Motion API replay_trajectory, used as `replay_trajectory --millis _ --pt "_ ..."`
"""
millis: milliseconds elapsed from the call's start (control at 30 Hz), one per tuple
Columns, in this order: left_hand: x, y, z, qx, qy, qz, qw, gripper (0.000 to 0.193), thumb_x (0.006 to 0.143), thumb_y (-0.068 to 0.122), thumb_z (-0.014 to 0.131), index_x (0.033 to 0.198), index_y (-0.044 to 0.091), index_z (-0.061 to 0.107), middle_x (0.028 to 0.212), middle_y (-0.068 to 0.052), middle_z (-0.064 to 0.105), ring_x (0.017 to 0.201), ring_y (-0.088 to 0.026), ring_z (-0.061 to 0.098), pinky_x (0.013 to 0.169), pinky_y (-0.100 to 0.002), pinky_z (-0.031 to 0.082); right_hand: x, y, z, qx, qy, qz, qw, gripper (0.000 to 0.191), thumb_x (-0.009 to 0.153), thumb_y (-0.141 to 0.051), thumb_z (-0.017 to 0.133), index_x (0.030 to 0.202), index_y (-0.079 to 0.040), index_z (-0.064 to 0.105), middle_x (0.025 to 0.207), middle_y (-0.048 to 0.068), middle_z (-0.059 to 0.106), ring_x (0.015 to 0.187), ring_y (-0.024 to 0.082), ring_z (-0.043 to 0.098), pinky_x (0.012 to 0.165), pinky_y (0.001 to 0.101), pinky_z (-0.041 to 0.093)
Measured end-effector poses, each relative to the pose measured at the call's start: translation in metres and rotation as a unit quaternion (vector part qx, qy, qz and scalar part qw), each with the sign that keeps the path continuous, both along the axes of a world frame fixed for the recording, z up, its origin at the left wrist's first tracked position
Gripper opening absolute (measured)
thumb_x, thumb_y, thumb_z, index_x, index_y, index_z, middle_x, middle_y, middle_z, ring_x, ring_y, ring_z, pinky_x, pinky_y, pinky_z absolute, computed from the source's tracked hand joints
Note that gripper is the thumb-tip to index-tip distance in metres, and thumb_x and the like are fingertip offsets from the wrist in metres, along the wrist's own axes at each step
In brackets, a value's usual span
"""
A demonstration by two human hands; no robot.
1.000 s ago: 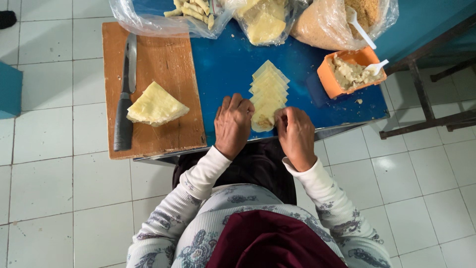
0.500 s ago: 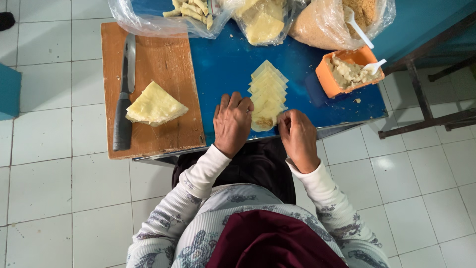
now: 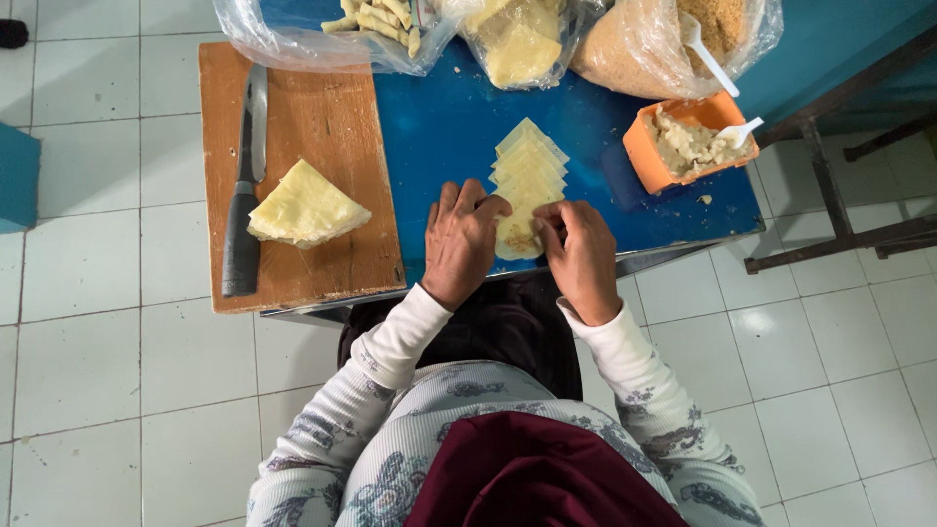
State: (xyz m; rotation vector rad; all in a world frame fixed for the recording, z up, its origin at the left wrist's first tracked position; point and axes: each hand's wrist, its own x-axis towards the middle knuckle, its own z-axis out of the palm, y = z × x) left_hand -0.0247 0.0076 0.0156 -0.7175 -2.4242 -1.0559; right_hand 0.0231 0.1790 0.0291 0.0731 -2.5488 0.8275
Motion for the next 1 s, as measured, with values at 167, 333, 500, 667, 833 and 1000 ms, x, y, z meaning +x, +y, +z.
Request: replay_trajectory --millis 167,333,500,667,833,1000 --pt "0.000 -0.002 0.000 -0.001 -0.002 -0.013 1.000 0.024 0.082 0.002 0.071 0.101 0.015 0.075 0.094 -0.004 0.053 0.092 -0.028 0.052 0.076 -0.042 0.043 -0.004 -0.004 0.000 -0.008 -0.006 0.002 1.000 0.018 0.087 -0.010 0.081 0.098 -0.005 0.068 0.087 0.007 0.066 0.074 0.022 0.064 0.066 0.0346 0.051" --pt "0.000 -0.002 -0.001 0.000 -0.008 -0.014 1.000 0.026 0.081 0.002 0.071 0.103 0.016 0.075 0.094 -0.004 0.053 0.092 -0.028 0.052 0.076 -0.042 0.042 -0.002 -0.008 -0.002 0.035 0.019 0.007 0.999 0.016 0.086 -0.007 0.081 0.096 -0.007 0.068 0.089 0.005 0.067 0.083 0.025 0.060 0.072 0.0383 0.048" --pt "-0.001 0.000 -0.002 -0.010 -0.008 -0.007 1.000 0.028 0.080 0.000 0.071 0.104 0.014 0.076 0.094 -0.004 0.054 0.092 -0.027 0.051 0.076 -0.041 0.042 0.003 -0.007 -0.003 0.010 0.014 0.016 1.000 0.014 0.089 -0.004 0.080 0.096 -0.008 0.068 0.091 0.003 0.068 0.082 0.023 0.058 0.073 0.0377 0.047" --pt "-0.001 -0.001 -0.003 -0.009 -0.001 -0.007 1.000 0.028 0.080 -0.001 0.071 0.104 0.013 0.077 0.094 -0.003 0.054 0.091 -0.027 0.051 0.075 -0.041 0.042 0.005 -0.005 -0.003 -0.024 0.020 0.022 0.999 0.014 0.090 -0.003 0.079 0.098 -0.007 0.068 0.091 0.003 0.068 0.080 0.022 0.059 0.071 0.0354 0.048" --pt "-0.001 0.000 -0.002 -0.010 0.004 0.004 1.000 0.025 0.083 0.001 0.068 0.102 0.014 0.077 0.092 -0.003 0.054 0.090 -0.027 0.052 0.074 -0.041 0.042 0.008 -0.003 0.000 -0.085 -0.002 0.003 0.996 0.010 0.092 -0.001 0.074 0.099 -0.004 0.067 0.092 0.005 0.069 0.072 0.017 0.067 0.067 0.0303 0.052" --pt "0.000 0.000 -0.003 -0.003 0.002 0.001 1.000 0.021 0.087 0.003 0.065 0.101 0.013 0.077 0.089 -0.003 0.053 0.087 -0.026 0.051 0.072 -0.041 0.042 0.011 -0.001 0.004 -0.070 -0.007 -0.011 0.997 0.009 0.092 -0.003 0.075 0.097 -0.003 0.068 0.090 0.007 0.070 0.067 0.017 0.066 0.063 0.0297 0.051"
